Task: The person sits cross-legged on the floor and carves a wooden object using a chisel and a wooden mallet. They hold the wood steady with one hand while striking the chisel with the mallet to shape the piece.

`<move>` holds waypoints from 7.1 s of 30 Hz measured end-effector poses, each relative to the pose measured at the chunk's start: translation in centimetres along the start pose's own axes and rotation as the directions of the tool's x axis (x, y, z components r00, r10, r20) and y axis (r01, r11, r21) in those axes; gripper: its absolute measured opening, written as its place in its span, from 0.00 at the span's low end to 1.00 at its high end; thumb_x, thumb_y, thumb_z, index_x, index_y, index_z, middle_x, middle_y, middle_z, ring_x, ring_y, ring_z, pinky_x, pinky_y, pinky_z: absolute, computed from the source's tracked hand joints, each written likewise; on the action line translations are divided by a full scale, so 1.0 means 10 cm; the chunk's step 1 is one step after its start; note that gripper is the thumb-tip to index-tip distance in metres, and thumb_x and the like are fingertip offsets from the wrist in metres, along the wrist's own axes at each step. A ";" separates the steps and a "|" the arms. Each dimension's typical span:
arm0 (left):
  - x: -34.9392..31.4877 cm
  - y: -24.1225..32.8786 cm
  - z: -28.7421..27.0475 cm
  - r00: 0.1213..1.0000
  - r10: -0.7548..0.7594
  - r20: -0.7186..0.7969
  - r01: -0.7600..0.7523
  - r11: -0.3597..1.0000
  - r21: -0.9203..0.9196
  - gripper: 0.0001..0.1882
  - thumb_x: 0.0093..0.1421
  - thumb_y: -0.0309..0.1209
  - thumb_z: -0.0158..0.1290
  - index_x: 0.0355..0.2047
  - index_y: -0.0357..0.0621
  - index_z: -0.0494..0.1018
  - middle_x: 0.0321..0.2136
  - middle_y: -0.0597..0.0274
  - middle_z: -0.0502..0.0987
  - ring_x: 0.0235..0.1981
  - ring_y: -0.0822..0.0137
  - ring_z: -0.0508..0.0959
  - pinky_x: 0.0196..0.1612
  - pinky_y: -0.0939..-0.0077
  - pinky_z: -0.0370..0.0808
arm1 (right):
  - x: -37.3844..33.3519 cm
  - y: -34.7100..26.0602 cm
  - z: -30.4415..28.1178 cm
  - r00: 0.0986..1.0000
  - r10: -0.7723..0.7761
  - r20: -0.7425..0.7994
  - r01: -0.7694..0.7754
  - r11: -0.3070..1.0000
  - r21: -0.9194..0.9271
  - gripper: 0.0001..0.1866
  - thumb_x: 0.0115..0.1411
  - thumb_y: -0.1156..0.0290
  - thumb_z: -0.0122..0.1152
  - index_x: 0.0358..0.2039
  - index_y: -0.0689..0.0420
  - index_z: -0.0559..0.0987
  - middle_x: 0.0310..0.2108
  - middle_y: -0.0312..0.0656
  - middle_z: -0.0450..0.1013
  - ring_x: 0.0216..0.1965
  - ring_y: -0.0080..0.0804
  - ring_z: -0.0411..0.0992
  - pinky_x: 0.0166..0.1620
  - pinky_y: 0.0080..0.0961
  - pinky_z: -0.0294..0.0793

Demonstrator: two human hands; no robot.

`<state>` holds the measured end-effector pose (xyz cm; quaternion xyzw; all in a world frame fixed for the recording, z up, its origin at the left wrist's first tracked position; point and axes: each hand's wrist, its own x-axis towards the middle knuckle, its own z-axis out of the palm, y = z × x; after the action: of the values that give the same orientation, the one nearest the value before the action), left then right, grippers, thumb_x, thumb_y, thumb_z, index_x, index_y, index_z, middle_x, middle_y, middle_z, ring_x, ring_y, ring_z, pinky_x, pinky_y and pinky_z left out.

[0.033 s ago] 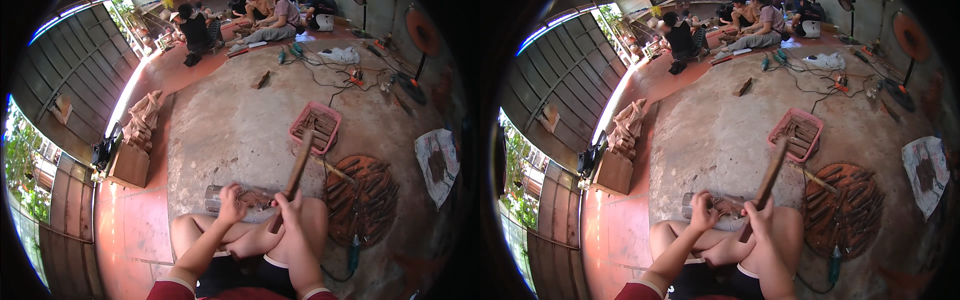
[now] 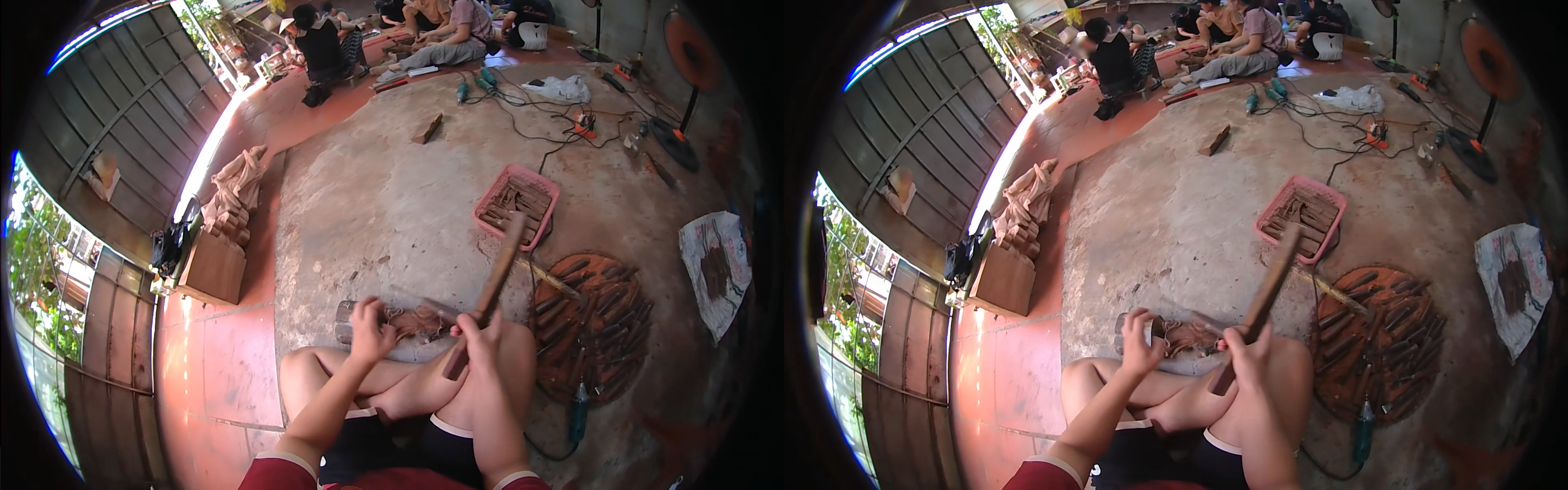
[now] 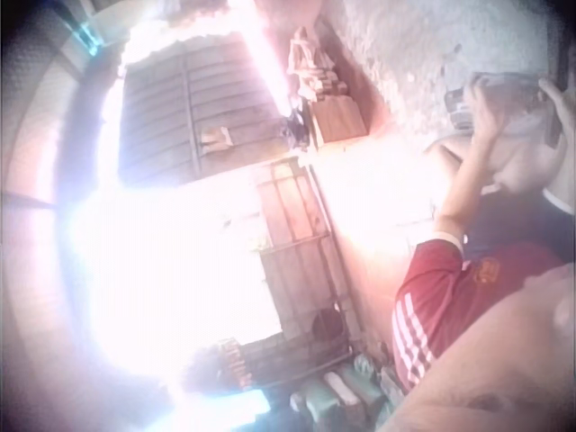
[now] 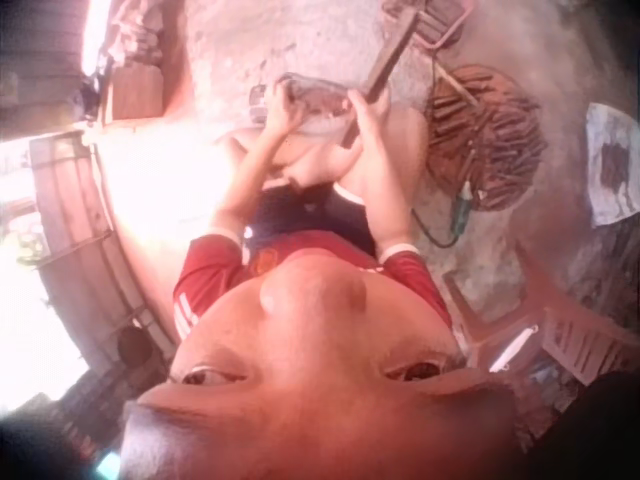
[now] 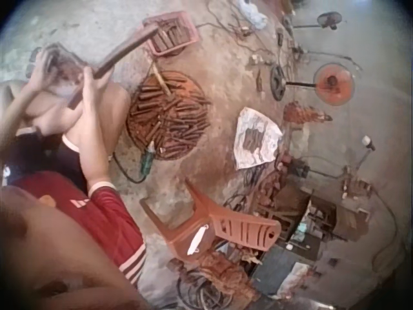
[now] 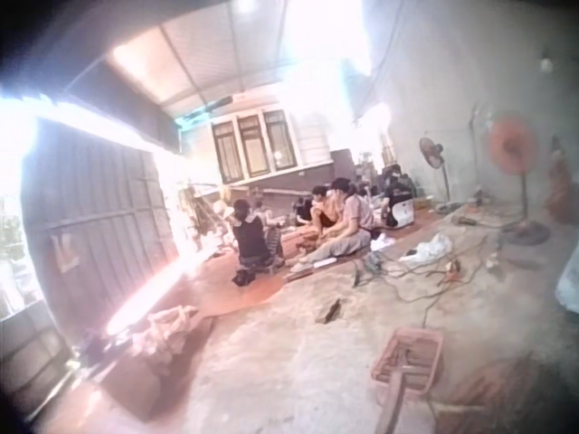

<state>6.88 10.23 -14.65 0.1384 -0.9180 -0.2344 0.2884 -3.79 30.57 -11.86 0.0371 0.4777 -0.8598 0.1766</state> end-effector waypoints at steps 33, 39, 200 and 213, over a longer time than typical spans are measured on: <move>1.49 -1.51 0.75 0.634 -0.717 0.291 0.437 0.642 0.630 0.51 0.49 0.71 0.53 0.56 0.37 0.69 0.52 0.45 0.76 0.56 0.50 0.75 0.64 0.35 0.53 | 0.18 -0.19 -0.13 0.991 0.066 -0.115 -0.066 0.998 0.003 0.36 0.56 0.77 0.61 0.63 0.57 0.56 0.34 0.42 0.67 0.22 0.29 0.71 0.26 0.27 0.76; 1.44 -1.67 0.94 0.800 -0.401 0.447 0.293 0.910 0.291 0.42 0.52 0.66 0.55 0.54 0.44 0.72 0.51 0.41 0.75 0.55 0.48 0.75 0.63 0.36 0.53 | 0.23 -0.14 -0.14 0.987 0.088 -0.136 -0.089 0.996 0.004 0.34 0.57 0.78 0.60 0.62 0.58 0.57 0.34 0.41 0.67 0.23 0.29 0.71 0.27 0.26 0.76; -0.06 -0.93 0.74 0.903 -0.024 0.430 0.347 0.633 -0.692 0.15 0.63 0.27 0.57 0.49 0.40 0.69 0.37 0.66 0.75 0.37 0.73 0.73 0.40 0.76 0.72 | -0.49 0.50 0.13 0.860 0.031 0.509 0.392 0.598 -0.699 0.49 0.53 0.77 0.62 0.71 0.66 0.46 0.37 0.62 0.73 0.36 0.57 0.76 0.41 0.38 0.76; -0.04 -0.86 0.80 0.909 -0.287 0.303 0.416 0.665 -0.620 0.11 0.62 0.35 0.60 0.34 0.42 0.70 0.27 0.68 0.70 0.30 0.74 0.68 0.35 0.78 0.68 | -0.77 0.48 0.29 0.830 0.043 0.556 0.544 0.160 -0.824 0.45 0.50 0.76 0.63 0.70 0.49 0.58 0.26 0.48 0.69 0.20 0.40 0.71 0.22 0.33 0.75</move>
<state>3.42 5.84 -25.03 0.1782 -0.7480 -0.6122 0.1840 5.34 27.86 -12.36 -0.3681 0.8480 -0.3635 0.1148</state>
